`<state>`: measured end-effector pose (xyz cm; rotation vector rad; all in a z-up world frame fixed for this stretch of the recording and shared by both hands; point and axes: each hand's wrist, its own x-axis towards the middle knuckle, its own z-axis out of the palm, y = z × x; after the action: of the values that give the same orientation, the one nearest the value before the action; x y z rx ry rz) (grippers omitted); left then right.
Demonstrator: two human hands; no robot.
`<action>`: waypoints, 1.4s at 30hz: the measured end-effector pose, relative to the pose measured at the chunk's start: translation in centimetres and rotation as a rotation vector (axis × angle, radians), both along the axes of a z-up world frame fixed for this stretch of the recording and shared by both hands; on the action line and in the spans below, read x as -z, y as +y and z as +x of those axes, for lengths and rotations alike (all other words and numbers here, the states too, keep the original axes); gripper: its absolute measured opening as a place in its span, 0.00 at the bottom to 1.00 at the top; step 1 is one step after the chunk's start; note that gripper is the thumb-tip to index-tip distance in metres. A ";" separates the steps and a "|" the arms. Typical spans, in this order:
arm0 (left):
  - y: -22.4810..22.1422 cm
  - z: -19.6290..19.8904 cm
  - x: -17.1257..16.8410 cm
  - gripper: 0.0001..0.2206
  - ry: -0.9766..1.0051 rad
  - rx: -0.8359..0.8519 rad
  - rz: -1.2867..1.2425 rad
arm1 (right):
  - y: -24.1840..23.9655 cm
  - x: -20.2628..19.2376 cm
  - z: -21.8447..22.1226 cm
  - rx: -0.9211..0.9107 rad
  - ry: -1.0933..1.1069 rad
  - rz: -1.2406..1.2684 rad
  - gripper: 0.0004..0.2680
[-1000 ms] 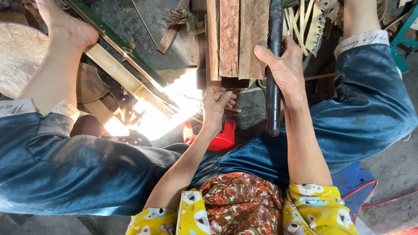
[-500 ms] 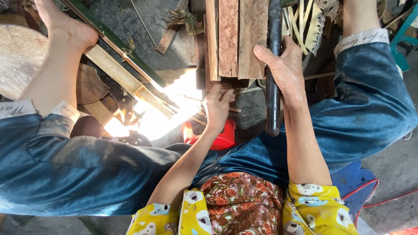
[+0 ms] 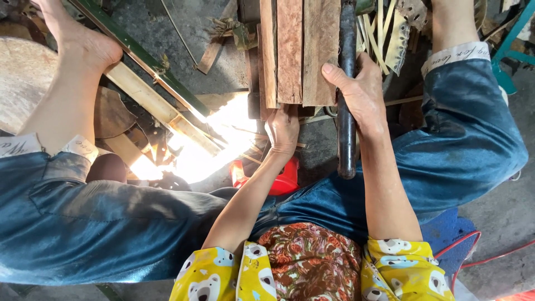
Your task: Refining the shape of a wooden instrument component using a hammer and manual tools while sitting on the floor.
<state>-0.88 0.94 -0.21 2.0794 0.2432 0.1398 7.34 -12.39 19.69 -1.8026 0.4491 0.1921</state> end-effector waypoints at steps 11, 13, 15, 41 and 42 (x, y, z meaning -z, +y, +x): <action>-1.1 -0.1 4.8 0.06 -0.159 -0.170 0.260 | -1.1 2.6 0.3 0.091 0.107 -0.008 0.17; -1.0 -0.6 6.2 0.06 -0.170 -0.159 0.272 | -0.9 2.2 0.2 0.102 0.104 -0.006 0.17; -0.8 -0.8 7.2 0.05 -0.181 -0.151 0.284 | -0.9 2.1 0.1 0.110 0.100 -0.003 0.16; -1.1 -1.5 8.5 0.02 -0.143 -0.142 0.289 | -0.3 1.2 0.5 0.086 0.133 -0.043 0.16; -1.0 -1.3 8.3 0.02 -0.142 -0.140 0.288 | -0.2 1.1 0.5 0.087 0.134 -0.044 0.16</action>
<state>-2.22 -0.02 -8.52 2.3253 0.2960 0.4271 7.89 -12.62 18.58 -1.8154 0.6304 0.2447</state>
